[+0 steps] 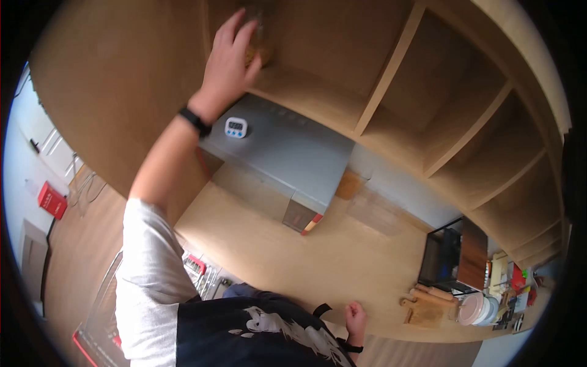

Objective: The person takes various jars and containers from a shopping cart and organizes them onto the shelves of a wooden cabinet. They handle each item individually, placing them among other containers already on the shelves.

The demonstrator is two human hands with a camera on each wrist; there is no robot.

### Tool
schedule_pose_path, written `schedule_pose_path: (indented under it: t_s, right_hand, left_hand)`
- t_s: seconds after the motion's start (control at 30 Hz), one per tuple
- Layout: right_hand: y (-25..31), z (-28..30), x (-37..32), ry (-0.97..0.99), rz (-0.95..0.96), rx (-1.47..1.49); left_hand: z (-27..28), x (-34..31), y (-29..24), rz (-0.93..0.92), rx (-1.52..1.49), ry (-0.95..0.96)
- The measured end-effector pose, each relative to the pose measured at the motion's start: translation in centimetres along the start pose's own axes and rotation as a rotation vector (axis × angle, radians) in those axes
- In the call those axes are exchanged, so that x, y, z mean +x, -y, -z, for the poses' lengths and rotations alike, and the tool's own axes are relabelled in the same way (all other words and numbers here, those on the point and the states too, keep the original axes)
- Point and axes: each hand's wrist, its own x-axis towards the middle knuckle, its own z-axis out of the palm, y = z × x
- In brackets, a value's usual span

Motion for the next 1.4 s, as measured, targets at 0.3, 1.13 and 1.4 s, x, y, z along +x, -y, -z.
schedule_pose_path:
  t_s: [0.3,1.13,1.4]
  right_hand:
    - [2.5,-2.8,7.2,0.336,0.185,-0.198]
    - [11.2,-20.3,-0.4,0.75,0.295,-0.284]
    - [9.4,-14.2,-6.8,0.656,-0.005,-0.46]
  left_hand:
    - [22.8,-23.0,-13.8,0.235,0.169,0.291]
    - [57.8,-70.5,-12.2,2.157,0.39,0.849]
    - [52.8,-72.8,-15.3,2.056,0.429,1.043]
